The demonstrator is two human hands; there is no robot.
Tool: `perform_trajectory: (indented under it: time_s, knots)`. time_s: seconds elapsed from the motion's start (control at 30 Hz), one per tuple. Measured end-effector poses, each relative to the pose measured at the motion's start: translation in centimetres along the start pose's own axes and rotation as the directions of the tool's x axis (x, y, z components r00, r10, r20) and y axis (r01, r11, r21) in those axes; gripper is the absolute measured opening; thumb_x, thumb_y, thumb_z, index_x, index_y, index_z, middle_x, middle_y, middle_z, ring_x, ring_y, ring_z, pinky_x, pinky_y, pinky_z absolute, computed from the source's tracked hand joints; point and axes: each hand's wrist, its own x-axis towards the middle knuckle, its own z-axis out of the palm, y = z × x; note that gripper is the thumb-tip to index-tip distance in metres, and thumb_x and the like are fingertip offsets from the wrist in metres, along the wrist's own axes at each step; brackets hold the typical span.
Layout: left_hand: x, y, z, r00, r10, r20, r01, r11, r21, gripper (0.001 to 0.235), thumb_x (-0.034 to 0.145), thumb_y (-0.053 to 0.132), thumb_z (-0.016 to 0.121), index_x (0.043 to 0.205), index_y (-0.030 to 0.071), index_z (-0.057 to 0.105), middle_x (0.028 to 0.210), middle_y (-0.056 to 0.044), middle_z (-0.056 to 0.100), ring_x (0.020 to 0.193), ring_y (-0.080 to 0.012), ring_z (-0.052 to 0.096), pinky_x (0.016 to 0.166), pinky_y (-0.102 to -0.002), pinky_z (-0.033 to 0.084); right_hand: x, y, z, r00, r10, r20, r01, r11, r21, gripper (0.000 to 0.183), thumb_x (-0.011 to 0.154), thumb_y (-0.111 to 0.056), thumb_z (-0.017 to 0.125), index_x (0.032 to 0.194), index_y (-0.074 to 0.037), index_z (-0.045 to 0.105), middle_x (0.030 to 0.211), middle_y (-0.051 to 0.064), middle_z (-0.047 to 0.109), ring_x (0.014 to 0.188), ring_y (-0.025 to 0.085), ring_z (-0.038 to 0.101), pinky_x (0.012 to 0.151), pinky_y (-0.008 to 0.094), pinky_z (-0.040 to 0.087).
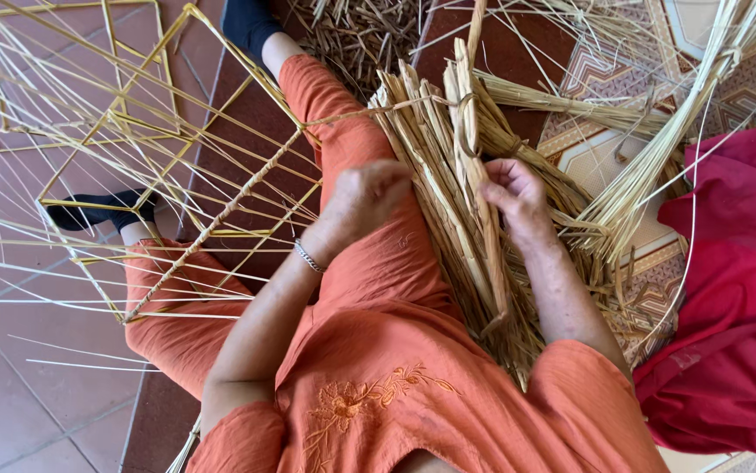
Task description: The person weaves thin dried plant strips into a rectangular basket frame, threading strands through the structure and tightening them by hand. The person occasionally picks up additional strips from nearby bundles and integrates them into the weave.
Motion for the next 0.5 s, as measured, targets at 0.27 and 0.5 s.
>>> perform_trajectory:
  time_s: [0.27, 0.5]
  knots:
    - [0.7, -2.8, 8.3, 0.834, -0.496, 0.24, 0.518, 0.558, -0.648, 0.038, 0.096, 0.031, 0.072, 0.114, 0.0, 0.061, 0.092, -0.011, 0.07, 0.066, -0.0167, 0.068, 0.055, -0.031, 0.057, -1.6, -2.4, 1.6, 0.994, 0.111, 0.019, -0.111, 0.994, -0.009, 0.033, 0.092, -0.02, 0.076, 0.116, -0.001, 0.064, 0.091, 0.008, 0.068, 0.077, 0.016, 0.068, 0.068, 0.03, 0.061]
    - [-0.2, -2.9, 9.9, 0.908, -0.416, -0.056, 0.42, 0.904, 0.08, 0.044, 0.091, 0.043, 0.07, 0.111, 0.004, 0.062, 0.079, -0.019, 0.073, 0.073, -0.0387, 0.07, 0.065, -0.053, 0.054, -1.7, -8.2, -6.3, 0.976, 0.015, 0.217, -0.133, 0.83, 0.541, 0.021, 0.115, -0.025, 0.057, 0.108, -0.008, 0.065, 0.074, -0.002, 0.047, 0.058, 0.006, 0.037, 0.05, 0.02, 0.029]
